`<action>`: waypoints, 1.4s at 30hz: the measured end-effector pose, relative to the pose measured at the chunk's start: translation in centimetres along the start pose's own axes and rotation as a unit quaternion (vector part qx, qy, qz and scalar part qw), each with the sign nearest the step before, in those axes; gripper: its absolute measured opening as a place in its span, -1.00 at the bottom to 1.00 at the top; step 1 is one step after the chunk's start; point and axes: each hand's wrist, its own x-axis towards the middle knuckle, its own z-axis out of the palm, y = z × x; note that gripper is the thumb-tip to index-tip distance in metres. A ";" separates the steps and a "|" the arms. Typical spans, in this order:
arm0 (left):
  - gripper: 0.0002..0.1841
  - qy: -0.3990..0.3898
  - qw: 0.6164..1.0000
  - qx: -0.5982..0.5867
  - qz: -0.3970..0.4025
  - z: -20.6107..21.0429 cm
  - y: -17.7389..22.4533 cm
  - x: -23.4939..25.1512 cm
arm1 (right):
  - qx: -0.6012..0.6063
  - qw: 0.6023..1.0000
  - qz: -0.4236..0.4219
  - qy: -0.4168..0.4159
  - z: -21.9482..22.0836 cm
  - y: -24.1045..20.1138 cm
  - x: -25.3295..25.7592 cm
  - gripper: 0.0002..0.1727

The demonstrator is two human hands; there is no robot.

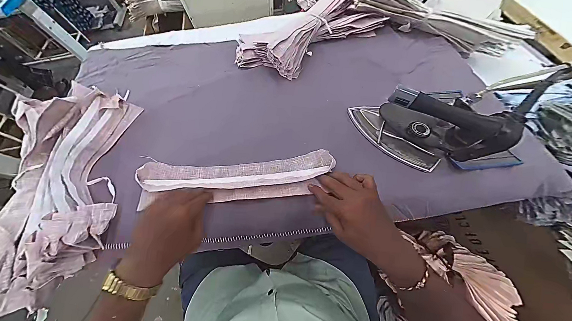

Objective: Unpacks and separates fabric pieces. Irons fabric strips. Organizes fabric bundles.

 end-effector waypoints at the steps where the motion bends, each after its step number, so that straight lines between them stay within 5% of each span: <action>1: -0.64 0.018 0.999 -0.032 0.036 1.1 1.5 1.1 | -0.013 1.000 0.012 -0.002 0.2 -0.4 -0.2 -0.51; 4: -0.68 0.052 0.988 -0.099 0.109 4.1 6.1 4.8 | -0.037 0.999 0.038 0.005 0.6 -1.1 -0.7 -0.45; 10: -0.71 0.030 0.991 -0.076 0.110 6.1 12.2 12.2 | -0.036 0.998 0.055 0.001 1.0 -1.5 -1.5 -0.46; 15: -0.72 -0.070 0.976 -0.157 0.136 6.6 13.8 16.8 | -0.044 0.996 0.072 0.008 1.0 -2.0 -2.1 -0.47; 20: -0.69 -0.084 0.966 -0.214 0.118 7.4 13.7 16.6 | -0.072 0.995 0.051 -0.034 -0.2 -2.4 -2.5 -0.50; 23: -0.57 -0.085 0.972 -0.189 0.110 7.7 14.3 16.1 | 0.029 0.996 0.021 -0.077 -3.6 0.6 -0.5 -0.60; 25: -0.52 -0.105 0.975 -0.160 0.112 7.6 14.7 16.2 | 0.045 0.997 0.037 0.047 -6.1 4.3 1.8 -0.66; 27: -0.43 -0.126 0.975 -0.134 0.124 7.6 15.1 16.1 | -0.070 0.983 0.087 0.144 -8.6 8.5 4.9 -0.65; 29: -0.35 -0.130 0.974 -0.118 0.140 7.5 15.2 15.8 | -0.148 0.967 0.171 0.113 -9.9 13.0 6.9 -0.41; 32: -0.27 -0.117 0.981 -0.094 0.125 7.7 14.8 14.9 | -0.125 0.971 0.197 0.054 -9.9 15.5 7.3 -0.37; 38: -0.50 -0.029 0.974 -0.219 0.054 7.9 13.8 13.6 | -0.040 0.984 0.089 0.152 -11.7 8.4 3.2 -0.58; 42: -0.44 0.027 0.948 -0.317 0.016 8.4 12.9 13.0 | -0.005 0.997 0.052 0.061 -11.3 3.3 0.8 -0.57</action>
